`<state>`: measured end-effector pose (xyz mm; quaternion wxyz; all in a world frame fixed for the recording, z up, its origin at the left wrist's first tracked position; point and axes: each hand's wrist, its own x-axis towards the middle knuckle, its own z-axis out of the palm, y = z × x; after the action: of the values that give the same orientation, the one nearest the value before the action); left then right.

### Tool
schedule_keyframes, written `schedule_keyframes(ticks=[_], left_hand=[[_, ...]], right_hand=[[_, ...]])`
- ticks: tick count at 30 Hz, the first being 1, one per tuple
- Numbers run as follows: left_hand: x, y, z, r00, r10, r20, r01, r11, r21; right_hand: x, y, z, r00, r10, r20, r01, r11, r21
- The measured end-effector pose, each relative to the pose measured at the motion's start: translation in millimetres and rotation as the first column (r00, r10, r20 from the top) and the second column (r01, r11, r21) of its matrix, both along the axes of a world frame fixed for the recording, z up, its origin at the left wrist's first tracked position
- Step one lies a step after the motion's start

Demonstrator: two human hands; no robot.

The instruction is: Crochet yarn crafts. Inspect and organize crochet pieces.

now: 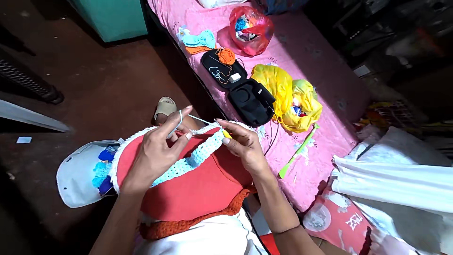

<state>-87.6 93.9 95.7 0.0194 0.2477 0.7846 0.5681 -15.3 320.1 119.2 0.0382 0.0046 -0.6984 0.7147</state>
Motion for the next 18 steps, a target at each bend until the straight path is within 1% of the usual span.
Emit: schedule_keyframes(ticks=[1, 2, 3, 4, 5, 6, 7, 9, 11, 13, 14, 16, 18], left_hand=[[0, -1, 2, 0.995, -0.069, 0.074, 0.06, 0.991, 0.117], [-1, -2, 4, 0.976, -0.154, 0.154, 0.109, 0.957, 0.268], [-2, -1, 6, 0.947, -0.237, 0.215, 0.134, 0.904, 0.407], [-3, 0, 7, 0.922, -0.294, 0.251, 0.135, 0.853, 0.503], [-3, 3, 8, 0.915, -0.313, 0.253, 0.133, 0.828, 0.545], [-2, 7, 9, 0.926, -0.301, 0.228, 0.139, 0.833, 0.535], [0, 13, 8, 0.944, -0.27, 0.191, 0.146, 0.858, 0.492], [7, 27, 8, 0.979, -0.177, 0.101, 0.13, 0.922, 0.364], [13, 38, 7, 0.999, -0.044, -0.029, 0.05, 0.978, 0.202], [14, 42, 6, 0.99, 0.03, -0.139, -0.013, 0.992, 0.125], [13, 43, 7, 0.99, 0.03, -0.137, -0.014, 0.993, 0.115], [10, 43, 10, 0.998, 0.006, -0.061, 0.003, 0.991, 0.133], [5, 41, 12, 0.995, -0.028, 0.09, 0.011, 0.982, 0.191]], right_hand=[[0, 0, 1, 1.0, -0.012, -0.011, 0.012, 0.999, 0.052], [0, 1, 3, 1.0, -0.021, -0.015, 0.022, 0.994, 0.109], [-1, 1, 4, 0.999, -0.028, -0.015, 0.03, 0.987, 0.156], [-1, 2, 5, 0.999, -0.034, -0.015, 0.037, 0.981, 0.191], [-1, 2, 6, 0.999, -0.036, -0.013, 0.038, 0.976, 0.213], [-1, 3, 7, 0.999, -0.033, -0.01, 0.034, 0.972, 0.232], [-1, 3, 7, 1.0, -0.028, -0.007, 0.029, 0.965, 0.26], [0, 5, 6, 0.999, -0.03, -0.011, 0.032, 0.94, 0.339], [0, 6, 3, 0.999, -0.029, -0.036, 0.042, 0.901, 0.432], [1, 8, 3, 0.999, -0.017, -0.05, 0.04, 0.863, 0.504], [2, 10, 4, 0.999, -0.002, -0.054, 0.03, 0.851, 0.525], [4, 13, 6, 0.997, 0.044, -0.065, -0.004, 0.856, 0.516], [5, 15, 9, 0.994, 0.092, -0.067, -0.056, 0.908, 0.416]])
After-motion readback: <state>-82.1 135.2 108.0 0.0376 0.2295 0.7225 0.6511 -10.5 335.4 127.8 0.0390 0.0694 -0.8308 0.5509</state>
